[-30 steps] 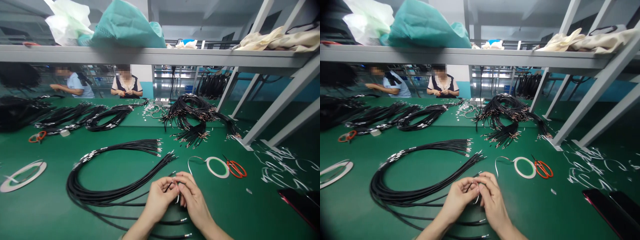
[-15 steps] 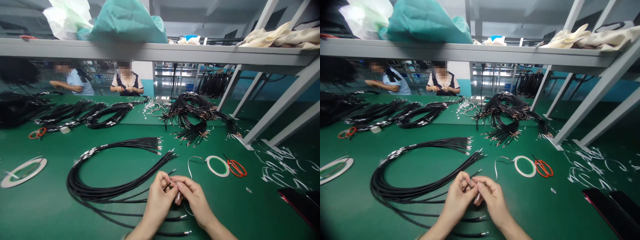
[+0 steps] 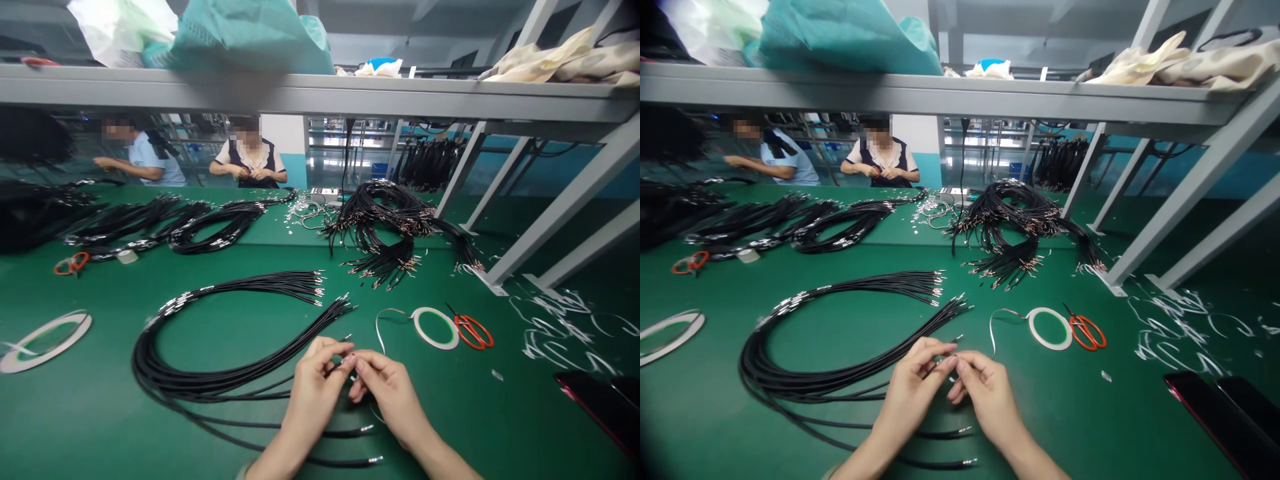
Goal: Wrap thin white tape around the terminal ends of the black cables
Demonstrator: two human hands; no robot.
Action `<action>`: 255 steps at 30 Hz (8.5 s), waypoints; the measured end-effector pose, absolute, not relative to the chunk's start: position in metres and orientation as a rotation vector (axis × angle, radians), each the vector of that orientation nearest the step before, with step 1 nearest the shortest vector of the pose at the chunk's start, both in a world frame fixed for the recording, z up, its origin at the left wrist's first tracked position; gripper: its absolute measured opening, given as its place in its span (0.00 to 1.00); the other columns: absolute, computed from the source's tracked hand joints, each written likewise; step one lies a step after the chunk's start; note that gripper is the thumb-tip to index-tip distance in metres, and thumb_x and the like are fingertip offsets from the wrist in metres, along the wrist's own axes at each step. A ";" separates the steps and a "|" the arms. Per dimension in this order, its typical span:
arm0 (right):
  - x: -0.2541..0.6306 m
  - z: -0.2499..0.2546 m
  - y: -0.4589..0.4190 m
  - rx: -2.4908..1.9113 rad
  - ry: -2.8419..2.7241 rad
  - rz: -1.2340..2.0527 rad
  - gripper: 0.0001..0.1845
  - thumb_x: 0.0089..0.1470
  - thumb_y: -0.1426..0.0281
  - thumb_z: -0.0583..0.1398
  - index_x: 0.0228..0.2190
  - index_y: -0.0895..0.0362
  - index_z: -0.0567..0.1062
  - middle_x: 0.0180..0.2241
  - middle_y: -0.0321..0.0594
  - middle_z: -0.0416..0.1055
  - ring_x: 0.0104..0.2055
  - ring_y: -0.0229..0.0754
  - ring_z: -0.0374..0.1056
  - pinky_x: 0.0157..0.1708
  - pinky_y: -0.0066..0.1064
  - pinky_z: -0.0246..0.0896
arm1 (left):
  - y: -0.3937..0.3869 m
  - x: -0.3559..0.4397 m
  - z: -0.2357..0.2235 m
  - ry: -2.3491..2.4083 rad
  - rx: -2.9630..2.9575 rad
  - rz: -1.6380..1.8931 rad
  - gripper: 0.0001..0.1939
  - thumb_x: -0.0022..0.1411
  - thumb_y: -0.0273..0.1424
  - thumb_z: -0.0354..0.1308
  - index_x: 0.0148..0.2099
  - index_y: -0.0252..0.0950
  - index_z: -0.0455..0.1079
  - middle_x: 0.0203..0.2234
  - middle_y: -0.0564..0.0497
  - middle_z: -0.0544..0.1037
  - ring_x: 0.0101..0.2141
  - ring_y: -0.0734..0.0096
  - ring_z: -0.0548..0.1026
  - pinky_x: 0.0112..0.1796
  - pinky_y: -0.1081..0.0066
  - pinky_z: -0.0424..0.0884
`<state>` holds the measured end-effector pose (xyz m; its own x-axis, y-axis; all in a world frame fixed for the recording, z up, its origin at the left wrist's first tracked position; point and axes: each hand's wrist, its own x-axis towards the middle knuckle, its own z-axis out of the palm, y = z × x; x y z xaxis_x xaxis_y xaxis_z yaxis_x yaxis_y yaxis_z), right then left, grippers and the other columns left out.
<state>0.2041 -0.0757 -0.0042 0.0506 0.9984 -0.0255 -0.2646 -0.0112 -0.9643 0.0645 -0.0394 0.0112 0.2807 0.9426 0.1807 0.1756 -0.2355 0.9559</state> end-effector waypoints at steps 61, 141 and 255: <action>0.204 -0.007 -0.091 -1.356 -1.029 0.818 0.09 0.58 0.65 0.59 0.38 0.56 0.76 0.32 0.42 0.76 0.20 0.33 0.65 0.20 0.24 0.63 | -0.041 0.072 -0.014 1.071 1.559 1.061 0.11 0.62 0.30 0.56 0.47 0.37 0.69 0.34 0.49 0.75 0.36 0.67 0.77 0.39 0.67 0.76; 0.204 -0.008 -0.078 -1.484 -1.020 1.019 0.15 0.55 0.59 0.60 0.29 0.59 0.77 0.16 0.32 0.66 0.17 0.34 0.60 0.17 0.23 0.53 | -0.038 0.074 -0.015 1.063 1.276 1.005 0.11 0.57 0.33 0.60 0.42 0.34 0.75 0.33 0.50 0.73 0.31 0.70 0.78 0.32 0.72 0.77; 0.208 -0.007 -0.077 -1.390 -0.993 0.825 0.12 0.55 0.62 0.59 0.29 0.58 0.74 0.40 0.46 0.74 0.18 0.32 0.63 0.17 0.25 0.62 | -0.035 0.070 -0.015 1.048 1.326 1.001 0.14 0.57 0.33 0.61 0.46 0.38 0.67 0.30 0.51 0.77 0.30 0.69 0.79 0.33 0.71 0.75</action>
